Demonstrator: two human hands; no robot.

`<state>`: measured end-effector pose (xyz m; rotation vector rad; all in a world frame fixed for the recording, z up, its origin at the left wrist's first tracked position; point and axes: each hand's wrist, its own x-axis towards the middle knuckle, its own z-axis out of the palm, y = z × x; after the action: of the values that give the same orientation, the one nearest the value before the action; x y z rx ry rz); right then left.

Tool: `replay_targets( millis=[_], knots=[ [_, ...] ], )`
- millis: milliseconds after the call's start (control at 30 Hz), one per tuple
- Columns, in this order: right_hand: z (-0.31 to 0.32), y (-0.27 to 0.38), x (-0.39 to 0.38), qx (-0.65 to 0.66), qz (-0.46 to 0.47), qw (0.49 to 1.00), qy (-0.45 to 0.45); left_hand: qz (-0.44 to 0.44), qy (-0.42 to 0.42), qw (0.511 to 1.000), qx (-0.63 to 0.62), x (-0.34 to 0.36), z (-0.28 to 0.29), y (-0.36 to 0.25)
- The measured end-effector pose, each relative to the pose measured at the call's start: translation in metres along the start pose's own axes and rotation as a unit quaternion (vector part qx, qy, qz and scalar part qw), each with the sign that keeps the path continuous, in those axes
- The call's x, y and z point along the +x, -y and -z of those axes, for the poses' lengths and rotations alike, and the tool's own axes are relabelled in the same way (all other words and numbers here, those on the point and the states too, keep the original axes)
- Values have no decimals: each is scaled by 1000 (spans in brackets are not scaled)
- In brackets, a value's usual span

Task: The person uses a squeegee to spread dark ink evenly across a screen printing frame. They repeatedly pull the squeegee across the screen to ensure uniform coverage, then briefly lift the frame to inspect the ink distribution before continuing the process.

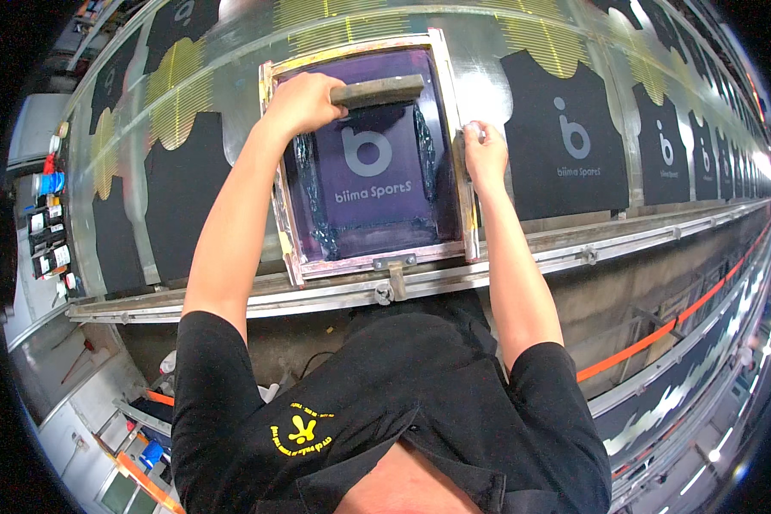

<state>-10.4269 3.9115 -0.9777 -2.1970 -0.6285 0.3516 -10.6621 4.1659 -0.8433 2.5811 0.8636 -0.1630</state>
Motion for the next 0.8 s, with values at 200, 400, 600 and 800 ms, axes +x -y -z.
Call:
replay_targets(
  millis=[200, 400, 600, 800],
  knots=[
    [8, 2, -4, 104, 22, 994, -13, 6, -74, 997, -1, -8, -27, 11],
    [13, 8, -4, 151, 33, 988, -13, -75, -186, 980, -11, -119, -114, -29],
    [17, 4, 3, 187, -4, 981, 54, -54, -175, 983, 21, -223, -186, -82],
    [39, 76, -13, 243, 21, 969, 25, -91, -177, 976, -88, -237, -160, -65]
  ],
)
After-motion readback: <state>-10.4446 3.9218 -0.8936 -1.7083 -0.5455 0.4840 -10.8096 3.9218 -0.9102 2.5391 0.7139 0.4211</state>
